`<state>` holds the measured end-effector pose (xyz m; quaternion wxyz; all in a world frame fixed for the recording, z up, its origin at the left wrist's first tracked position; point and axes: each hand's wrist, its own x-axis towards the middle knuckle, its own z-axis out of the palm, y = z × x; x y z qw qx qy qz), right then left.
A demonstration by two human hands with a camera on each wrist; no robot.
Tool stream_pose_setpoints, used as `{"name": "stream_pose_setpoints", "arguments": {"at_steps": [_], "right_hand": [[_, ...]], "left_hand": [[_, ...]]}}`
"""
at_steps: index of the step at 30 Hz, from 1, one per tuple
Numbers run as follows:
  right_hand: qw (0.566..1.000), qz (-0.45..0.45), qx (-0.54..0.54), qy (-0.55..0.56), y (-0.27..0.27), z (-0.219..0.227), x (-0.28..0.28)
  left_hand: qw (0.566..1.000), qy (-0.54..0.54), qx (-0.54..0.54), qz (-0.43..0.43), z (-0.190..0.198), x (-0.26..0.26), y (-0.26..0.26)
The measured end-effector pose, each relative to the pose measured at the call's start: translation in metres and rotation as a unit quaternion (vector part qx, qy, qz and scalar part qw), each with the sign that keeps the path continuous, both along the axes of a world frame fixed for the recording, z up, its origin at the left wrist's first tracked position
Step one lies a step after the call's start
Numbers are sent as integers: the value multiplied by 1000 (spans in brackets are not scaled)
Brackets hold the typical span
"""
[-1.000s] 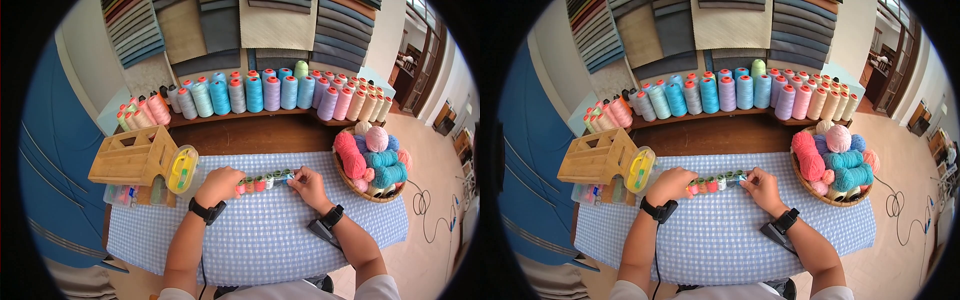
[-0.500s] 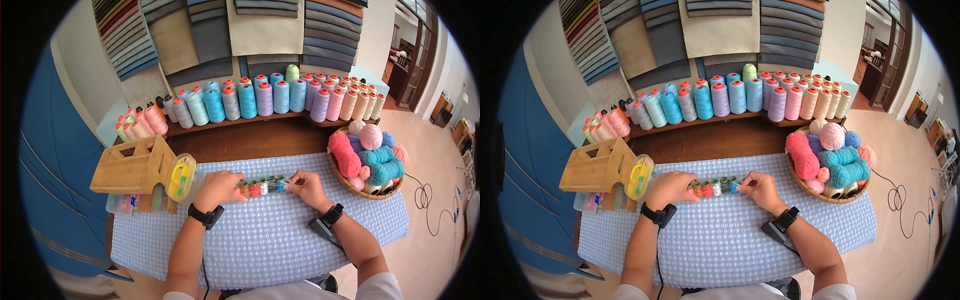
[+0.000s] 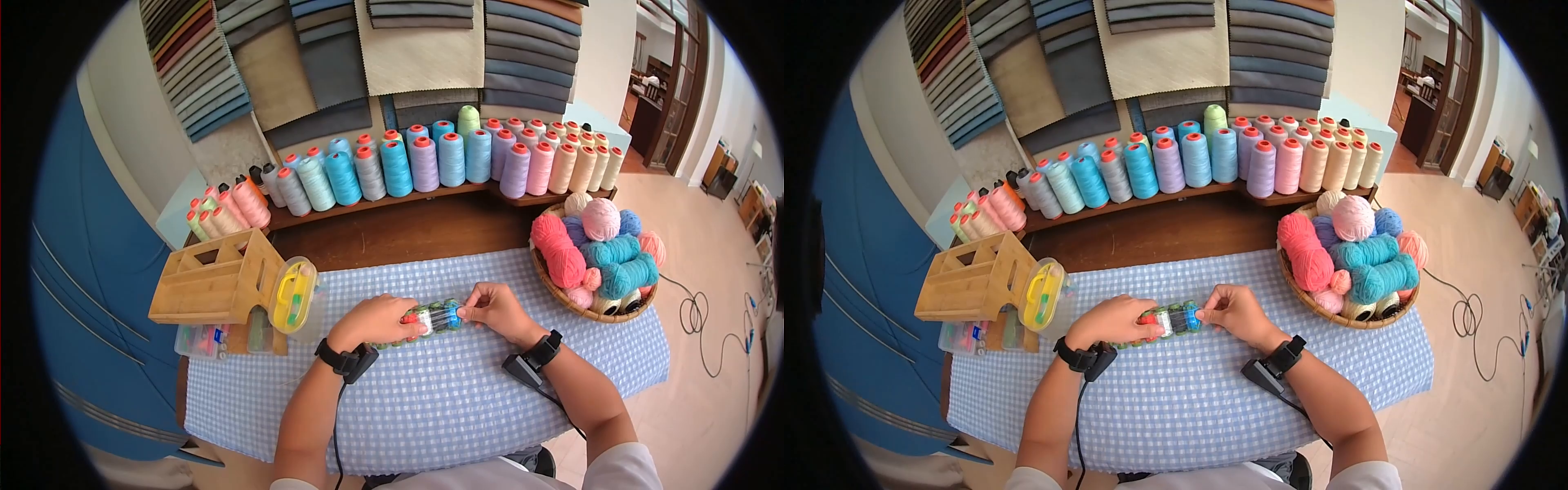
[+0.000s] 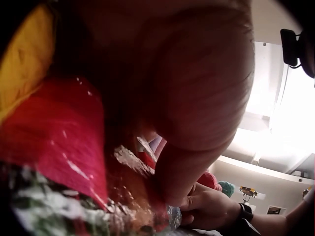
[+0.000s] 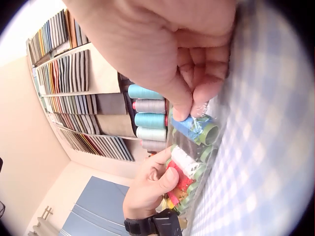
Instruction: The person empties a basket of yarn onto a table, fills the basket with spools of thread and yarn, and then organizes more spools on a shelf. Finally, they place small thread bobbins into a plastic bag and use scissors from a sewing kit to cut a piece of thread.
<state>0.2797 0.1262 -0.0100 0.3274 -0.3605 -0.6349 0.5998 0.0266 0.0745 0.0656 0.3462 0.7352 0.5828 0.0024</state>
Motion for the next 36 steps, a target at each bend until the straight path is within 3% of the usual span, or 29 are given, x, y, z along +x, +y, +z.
{"name": "stream_pose_setpoints", "arguments": {"at_steps": [2,4,7,10,12,15,19,22,30,35,36], "right_hand": [[1000,-3,-4,-30,-1,5,1],[998,-5,-9,-59,-1,8,0],[991,-32,15,-130,-3,12,-2],[977,-69,103,-172,-5,9,-5],[950,-71,287,-101,-1,0,-4],[923,-31,370,-96,3,-2,-4],[916,13,391,-87,-2,4,-7],[931,35,334,-145,-1,1,-6],[955,1,248,-162,-2,2,-4],[943,-3,290,-164,0,1,-2],[934,5,310,-177,1,0,-1]], "left_hand": [[1000,1,-24,1,-10,-4,4],[985,28,158,-57,-32,-13,8],[975,6,222,-25,-33,-13,2],[975,0,220,-18,-24,-11,0],[967,1,255,-14,-23,-11,-2],[963,28,268,-1,-10,-14,-6],[970,124,208,-30,10,-14,-21],[964,183,187,-52,0,-16,-25],[964,206,169,-4,-13,-31,-18],[963,206,172,-9,-6,-25,-20],[958,186,218,-24,-10,-23,-20]]}}
